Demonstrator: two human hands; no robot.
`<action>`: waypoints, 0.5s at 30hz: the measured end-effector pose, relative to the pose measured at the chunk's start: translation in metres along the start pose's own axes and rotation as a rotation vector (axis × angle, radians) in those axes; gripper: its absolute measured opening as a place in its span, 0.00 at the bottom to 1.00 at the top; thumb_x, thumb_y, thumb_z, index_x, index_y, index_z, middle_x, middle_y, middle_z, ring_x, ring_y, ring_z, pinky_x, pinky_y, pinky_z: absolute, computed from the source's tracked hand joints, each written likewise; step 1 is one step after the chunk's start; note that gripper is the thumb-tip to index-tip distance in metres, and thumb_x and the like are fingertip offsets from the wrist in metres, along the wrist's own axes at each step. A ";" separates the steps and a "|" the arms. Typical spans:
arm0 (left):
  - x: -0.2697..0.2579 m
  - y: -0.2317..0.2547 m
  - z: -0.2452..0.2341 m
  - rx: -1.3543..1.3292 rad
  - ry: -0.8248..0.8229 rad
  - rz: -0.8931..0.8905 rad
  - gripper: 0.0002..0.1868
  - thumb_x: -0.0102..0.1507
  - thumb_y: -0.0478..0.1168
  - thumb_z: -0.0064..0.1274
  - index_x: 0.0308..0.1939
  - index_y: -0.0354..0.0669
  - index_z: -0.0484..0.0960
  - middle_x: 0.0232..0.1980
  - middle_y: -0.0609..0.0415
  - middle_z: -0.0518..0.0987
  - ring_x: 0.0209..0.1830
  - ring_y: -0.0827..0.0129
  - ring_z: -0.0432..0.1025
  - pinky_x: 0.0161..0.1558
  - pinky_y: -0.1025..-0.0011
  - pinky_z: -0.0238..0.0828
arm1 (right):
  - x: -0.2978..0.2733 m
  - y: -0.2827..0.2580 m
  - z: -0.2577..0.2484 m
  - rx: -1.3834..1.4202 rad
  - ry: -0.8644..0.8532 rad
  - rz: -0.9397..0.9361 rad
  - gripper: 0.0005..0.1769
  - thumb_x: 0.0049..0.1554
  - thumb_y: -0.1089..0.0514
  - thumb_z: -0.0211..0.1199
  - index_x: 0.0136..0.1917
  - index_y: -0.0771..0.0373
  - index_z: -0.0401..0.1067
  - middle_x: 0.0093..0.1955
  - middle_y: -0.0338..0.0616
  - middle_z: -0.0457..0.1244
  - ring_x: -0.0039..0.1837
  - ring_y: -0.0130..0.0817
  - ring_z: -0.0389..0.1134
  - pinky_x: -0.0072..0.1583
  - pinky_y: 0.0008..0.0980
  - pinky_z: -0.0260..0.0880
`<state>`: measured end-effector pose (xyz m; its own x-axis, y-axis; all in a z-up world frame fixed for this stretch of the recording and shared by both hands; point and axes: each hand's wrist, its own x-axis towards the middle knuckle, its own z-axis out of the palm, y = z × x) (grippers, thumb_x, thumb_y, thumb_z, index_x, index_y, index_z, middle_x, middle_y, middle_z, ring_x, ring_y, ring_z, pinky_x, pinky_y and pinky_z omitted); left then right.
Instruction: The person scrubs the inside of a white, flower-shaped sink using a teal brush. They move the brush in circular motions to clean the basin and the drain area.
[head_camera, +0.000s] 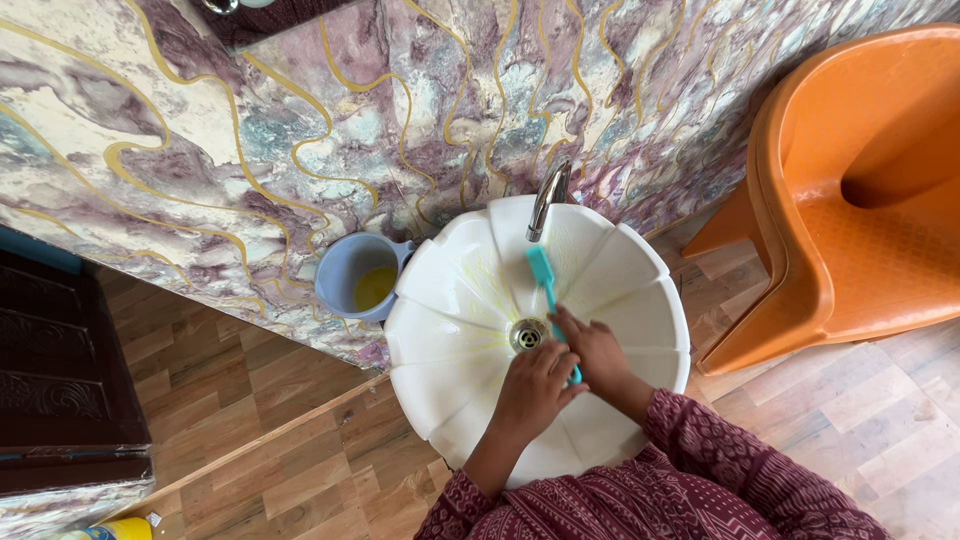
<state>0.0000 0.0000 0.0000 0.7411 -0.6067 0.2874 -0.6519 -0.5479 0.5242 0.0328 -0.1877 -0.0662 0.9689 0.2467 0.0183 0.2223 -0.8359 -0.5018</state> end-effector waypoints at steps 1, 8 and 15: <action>-0.012 0.003 0.005 0.014 0.029 0.052 0.21 0.64 0.50 0.61 0.54 0.41 0.76 0.61 0.45 0.74 0.65 0.50 0.71 0.61 0.52 0.67 | -0.010 -0.002 -0.002 -0.007 -0.061 -0.010 0.38 0.53 0.52 0.61 0.76 0.49 0.58 0.82 0.44 0.54 0.59 0.43 0.72 0.65 0.49 0.67; 0.011 -0.028 0.025 0.214 0.134 0.150 0.19 0.64 0.46 0.60 0.51 0.38 0.75 0.61 0.39 0.75 0.64 0.46 0.73 0.57 0.56 0.75 | 0.028 -0.018 -0.033 -0.185 -0.004 -0.088 0.40 0.50 0.54 0.64 0.76 0.46 0.59 0.79 0.48 0.52 0.62 0.52 0.68 0.63 0.53 0.63; -0.025 -0.006 0.025 0.149 -0.129 0.158 0.17 0.67 0.45 0.58 0.49 0.34 0.74 0.54 0.36 0.74 0.55 0.46 0.76 0.42 0.58 0.80 | -0.018 -0.018 -0.018 -0.136 -0.099 -0.162 0.30 0.50 0.54 0.64 0.67 0.42 0.69 0.79 0.46 0.55 0.57 0.45 0.74 0.58 0.45 0.72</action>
<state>-0.0187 0.0048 -0.0303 0.6078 -0.7547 0.2470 -0.7816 -0.5136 0.3540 0.0131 -0.1858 -0.0416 0.9056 0.4241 0.0010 0.3930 -0.8381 -0.3784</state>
